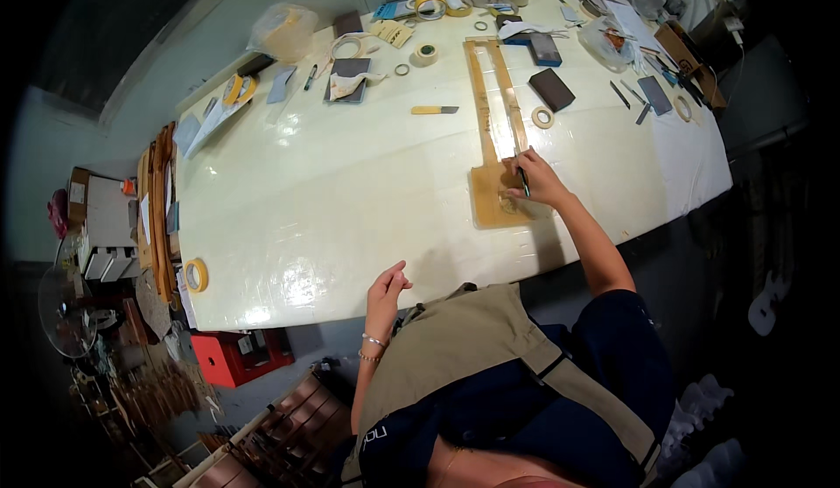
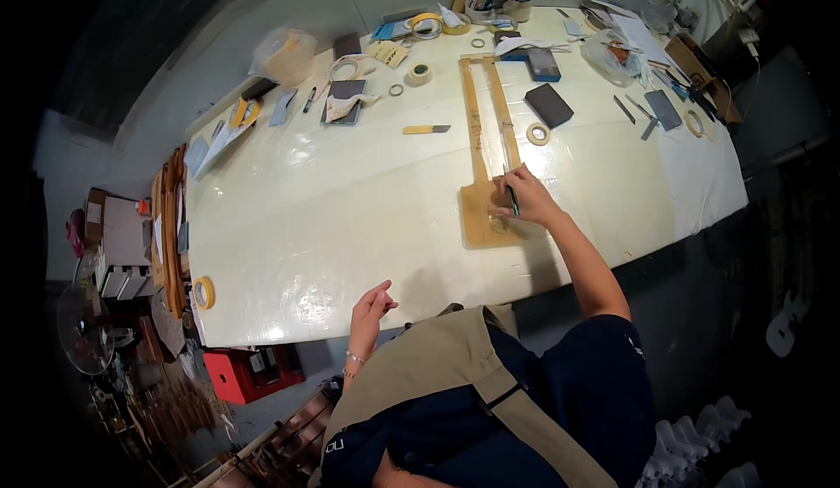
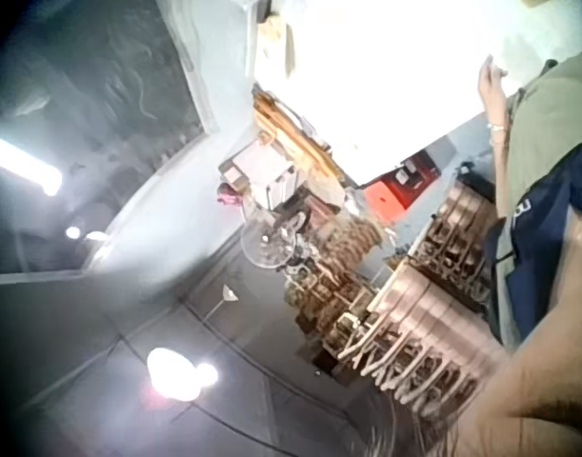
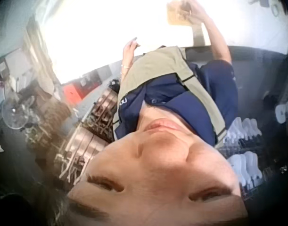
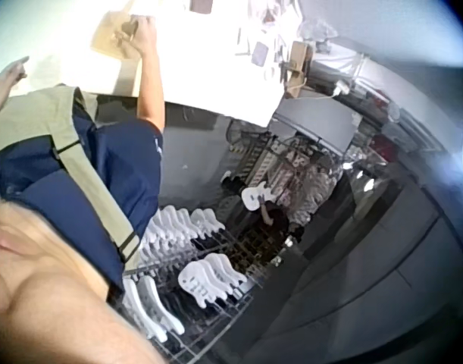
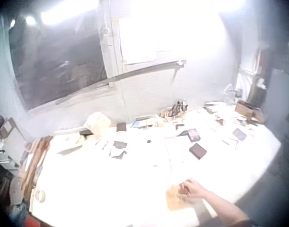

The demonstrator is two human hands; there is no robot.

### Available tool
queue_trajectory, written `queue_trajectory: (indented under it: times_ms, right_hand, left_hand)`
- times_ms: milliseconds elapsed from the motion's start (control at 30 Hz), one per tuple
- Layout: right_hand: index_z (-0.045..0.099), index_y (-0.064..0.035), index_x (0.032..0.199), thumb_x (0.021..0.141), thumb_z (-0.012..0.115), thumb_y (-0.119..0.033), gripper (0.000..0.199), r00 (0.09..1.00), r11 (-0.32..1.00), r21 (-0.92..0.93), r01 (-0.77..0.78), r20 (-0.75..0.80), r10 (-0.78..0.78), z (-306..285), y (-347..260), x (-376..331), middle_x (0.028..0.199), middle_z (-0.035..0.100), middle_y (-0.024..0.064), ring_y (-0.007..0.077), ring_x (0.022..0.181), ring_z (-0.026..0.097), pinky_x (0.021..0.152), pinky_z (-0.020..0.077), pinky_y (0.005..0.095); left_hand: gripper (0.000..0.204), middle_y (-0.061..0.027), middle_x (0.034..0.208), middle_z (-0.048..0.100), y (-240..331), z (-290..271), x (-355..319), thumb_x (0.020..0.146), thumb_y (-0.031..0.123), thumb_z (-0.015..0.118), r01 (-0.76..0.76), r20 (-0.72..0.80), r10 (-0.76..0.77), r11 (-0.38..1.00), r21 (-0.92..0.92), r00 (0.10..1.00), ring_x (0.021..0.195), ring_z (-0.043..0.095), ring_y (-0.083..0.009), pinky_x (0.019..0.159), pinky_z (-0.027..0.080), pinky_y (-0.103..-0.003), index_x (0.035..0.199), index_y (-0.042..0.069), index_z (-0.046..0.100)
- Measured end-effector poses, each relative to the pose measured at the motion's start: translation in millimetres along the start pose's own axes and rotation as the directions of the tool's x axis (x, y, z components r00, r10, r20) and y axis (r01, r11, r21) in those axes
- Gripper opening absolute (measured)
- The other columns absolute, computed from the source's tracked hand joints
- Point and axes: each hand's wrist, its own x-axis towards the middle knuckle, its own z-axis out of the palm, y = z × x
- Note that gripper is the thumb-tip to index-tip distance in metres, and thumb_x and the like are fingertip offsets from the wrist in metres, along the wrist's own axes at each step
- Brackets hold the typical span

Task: The person moves a rack of unfinished guitar bodies through a workshop and places two on a workbench. They use a wooden template to mark positions on the guitar bodies with a pencil, then apply masking tape to the marked areas.

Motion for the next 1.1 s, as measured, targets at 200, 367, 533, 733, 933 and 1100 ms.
queue_trajectory:
  times_ms: [200,367,533,733,933,1100]
  right_hand:
    - [0.051,-0.0089,0.089,0.061,0.077,-0.026,0.042,0.995,0.986,-0.16,-0.051,0.077,0.064,-7.2,19.6,37.3,0.088,0.057,0.0071,0.0276,0.089,0.051,0.081,0.0432,0.0352]
    - [0.05,-0.0086,0.09,0.071,0.069,-0.021,0.03,0.998,0.984,-0.169,-0.058,-0.003,0.059,33.3,-11.7,109.0,0.084,0.058,0.0091,0.0282,0.087,0.053,0.073,0.0437,0.0372]
    - [0.048,-0.0079,0.09,0.072,0.064,-0.006,0.025,0.965,0.938,-0.326,0.117,-0.185,-0.185,85.0,6.3,177.1,0.083,0.057,0.0113,0.0297,0.084,0.055,0.069,0.042,0.0403]
    - [0.048,-0.0088,0.084,0.072,0.057,-0.005,0.015,0.941,0.943,-0.088,0.32,0.141,-0.306,135.9,-47.4,214.4,0.07,0.058,0.0096,0.0307,0.067,0.056,0.058,0.0415,0.0395]
    - [0.048,-0.0108,0.074,0.071,0.054,-0.009,0.007,0.344,0.621,0.337,0.708,0.603,-0.719,187.9,-169.3,186.0,0.064,0.055,0.0055,0.0268,0.061,0.054,0.06,0.0395,0.0361]
    - [0.049,-0.0095,0.075,0.068,0.059,-0.004,0.014,0.272,0.452,0.265,0.852,0.513,-0.814,222.9,-220.2,194.7,0.069,0.056,0.0048,0.0252,0.072,0.053,0.074,0.0373,0.038]
  left_hand:
    - [0.039,-0.0015,0.084,0.057,-18.5,-8.4,-11.0,0.093,0.025,0.048,0.002,-0.056,-0.003,1.0,-0.031,0.998,0.08,0.056,-0.0103,0.078,0.044,-0.022,0.119,-0.003,0.051]
    - [0.037,-0.0003,0.08,0.055,-31.8,-5.7,-21.6,0.092,0.021,0.049,0.052,-0.094,-0.064,0.991,-0.119,0.994,0.08,0.055,-0.0103,0.075,0.044,-0.023,0.119,-0.005,0.05]
    - [0.037,-0.0016,0.082,0.057,-27.2,-1.3,-27.7,0.092,0.02,0.049,-0.007,-0.175,-0.019,0.99,-0.142,0.984,0.079,0.055,-0.0102,0.075,0.044,-0.024,0.119,-0.005,0.05]
    - [0.036,-0.0011,0.083,0.057,-50.1,-6.8,-40.9,0.093,0.022,0.047,0.016,-0.321,-0.082,0.979,-0.204,0.944,0.08,0.055,-0.0095,0.074,0.043,-0.022,0.119,-0.002,0.051]
    - [0.034,-0.0018,0.084,0.056,-52.2,0.1,-43.2,0.091,0.019,0.049,-0.004,-0.34,-0.062,0.982,-0.19,0.938,0.079,0.054,-0.0085,0.074,0.045,-0.024,0.117,-0.004,0.052]
    - [0.032,-0.0018,0.087,0.055,-66.3,-5.8,-51.8,0.092,0.019,0.048,-0.177,-0.458,0.027,0.941,-0.288,0.889,0.078,0.054,-0.0102,0.075,0.046,-0.025,0.115,-0.003,0.051]
